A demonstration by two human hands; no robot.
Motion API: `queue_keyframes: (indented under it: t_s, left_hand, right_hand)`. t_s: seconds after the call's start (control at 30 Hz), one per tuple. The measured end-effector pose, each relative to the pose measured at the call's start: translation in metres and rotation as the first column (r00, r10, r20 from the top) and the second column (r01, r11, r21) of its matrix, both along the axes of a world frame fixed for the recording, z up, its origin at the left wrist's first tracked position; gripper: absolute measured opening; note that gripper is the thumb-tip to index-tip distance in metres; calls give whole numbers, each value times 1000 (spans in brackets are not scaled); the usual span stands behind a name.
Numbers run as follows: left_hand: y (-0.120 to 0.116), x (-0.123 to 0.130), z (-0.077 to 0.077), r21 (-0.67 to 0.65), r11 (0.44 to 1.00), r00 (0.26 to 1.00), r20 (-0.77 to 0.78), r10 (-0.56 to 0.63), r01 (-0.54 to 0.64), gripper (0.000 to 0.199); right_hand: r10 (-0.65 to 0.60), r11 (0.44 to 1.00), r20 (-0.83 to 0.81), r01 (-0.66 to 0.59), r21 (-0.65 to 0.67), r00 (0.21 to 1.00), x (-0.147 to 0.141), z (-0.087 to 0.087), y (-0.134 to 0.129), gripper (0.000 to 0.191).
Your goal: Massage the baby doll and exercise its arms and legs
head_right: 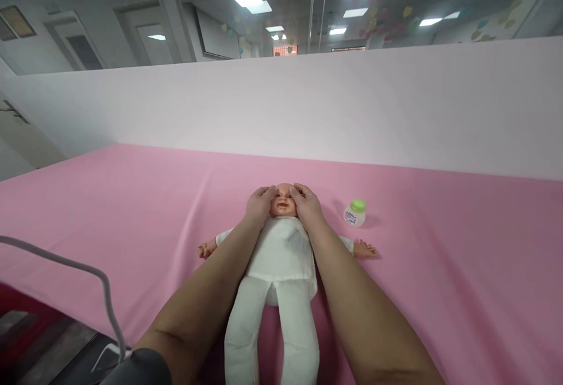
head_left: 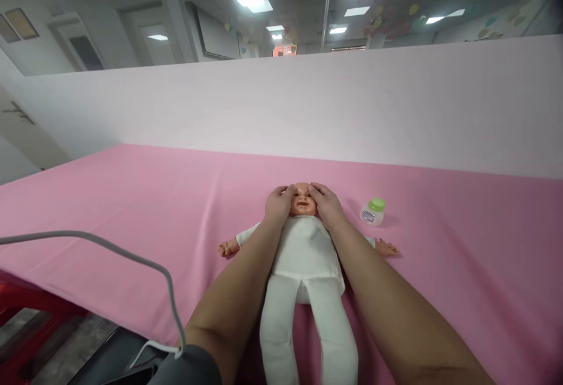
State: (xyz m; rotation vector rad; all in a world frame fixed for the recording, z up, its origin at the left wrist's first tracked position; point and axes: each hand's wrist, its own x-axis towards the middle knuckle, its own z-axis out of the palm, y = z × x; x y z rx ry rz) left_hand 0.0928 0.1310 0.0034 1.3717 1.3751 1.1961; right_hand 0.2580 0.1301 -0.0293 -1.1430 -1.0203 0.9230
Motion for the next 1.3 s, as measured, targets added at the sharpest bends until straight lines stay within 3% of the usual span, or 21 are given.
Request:
queue_keyframes:
  t_s: [0.33,0.57,0.83,1.03,1.3]
  left_hand:
    - [11,-12,13,47,984,983,55,-176,173,56]
    - [6,-6,9,31,992,990,67,-121,119,61]
    - [3,-3,17,-68,992,967,238,-89,108,56]
    - [3,-6,9,-101,982,897,430,-103,161,58]
    - [2,-12,-2,-72,970,849,501,-165,231,56]
  right_hand:
    - [95,995,15,-95,-22,995,1,14,-1,59]
    - [55,998,90,-54,-18,994,1,10,0,58]
    - [24,1000,139,-24,-3,990,0,12,-3,51]
    - [71,997,63,-70,-16,995,1,10,-1,45]
    - [219,975,-72,-222,-28,973,12,12,-13,50]
